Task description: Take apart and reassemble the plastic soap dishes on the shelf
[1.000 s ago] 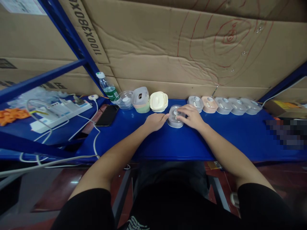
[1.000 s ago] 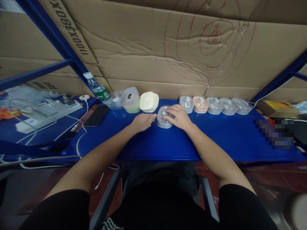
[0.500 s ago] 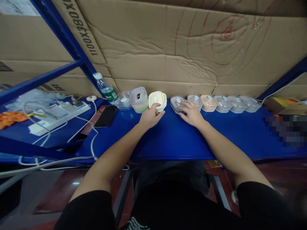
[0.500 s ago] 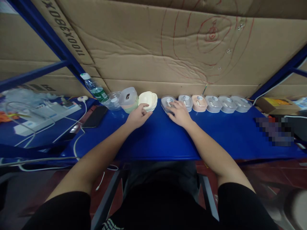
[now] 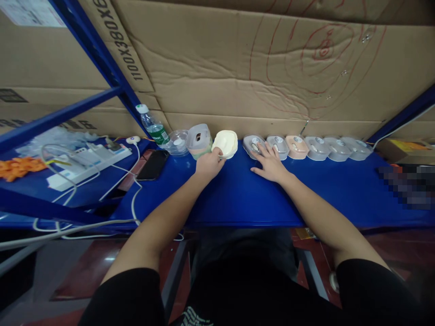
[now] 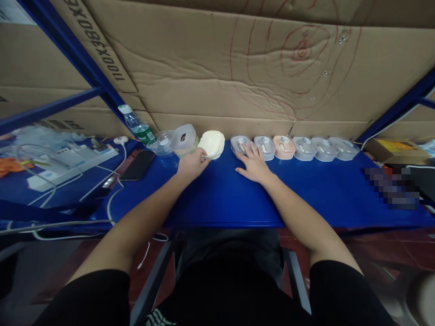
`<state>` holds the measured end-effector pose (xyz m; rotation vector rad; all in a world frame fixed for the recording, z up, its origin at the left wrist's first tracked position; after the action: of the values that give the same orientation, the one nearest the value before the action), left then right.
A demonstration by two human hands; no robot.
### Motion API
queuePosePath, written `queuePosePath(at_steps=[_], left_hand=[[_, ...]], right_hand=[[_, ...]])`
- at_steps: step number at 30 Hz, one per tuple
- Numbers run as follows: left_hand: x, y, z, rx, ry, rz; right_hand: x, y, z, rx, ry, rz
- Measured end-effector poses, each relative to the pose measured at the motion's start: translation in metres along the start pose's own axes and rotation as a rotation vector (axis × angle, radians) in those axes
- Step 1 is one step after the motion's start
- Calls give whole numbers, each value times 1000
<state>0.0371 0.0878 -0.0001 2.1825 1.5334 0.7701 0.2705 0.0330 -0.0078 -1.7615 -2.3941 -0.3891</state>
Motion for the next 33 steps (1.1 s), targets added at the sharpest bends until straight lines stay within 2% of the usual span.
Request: queuePosePath(at_steps=[4, 11, 15, 20, 26, 29, 31, 33], left_hand=[[-4, 10, -10, -21, 66, 47], [-26, 39, -27, -210, 159, 324], [-29, 39, -27, -321, 146, 383], [-20, 30, -21, -302, 34, 295], [-14, 25, 1, -96, -247, 233], [-15, 22, 15, -23, -373, 208], [-12, 20, 13, -24, -335, 185], [-6, 16, -7, -73, -143, 155]], right_hand=[[0, -3, -13, 47, 73, -4], [-7, 5, -51, 175, 348, 45], [-12, 13, -55, 245, 367, 108], [-13, 17, -43, 329, 256, 133], [-6, -8, -8, 207, -156, -75], [-7, -11, 2, 148, -231, -99], [-7, -11, 3, 160, -235, -103], [-7, -10, 4, 193, -239, -102]])
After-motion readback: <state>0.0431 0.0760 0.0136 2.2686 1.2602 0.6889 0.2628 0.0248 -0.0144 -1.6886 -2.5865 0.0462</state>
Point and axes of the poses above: each hand's wrist, its own x-axis towards the middle knuckle, its own z-axis out of the palm, y = z × x, the point moved 8 cm from there along x, towards the middle knuckle, and after that the axes turned 14 degrees about -x, right-handed, at the moved point
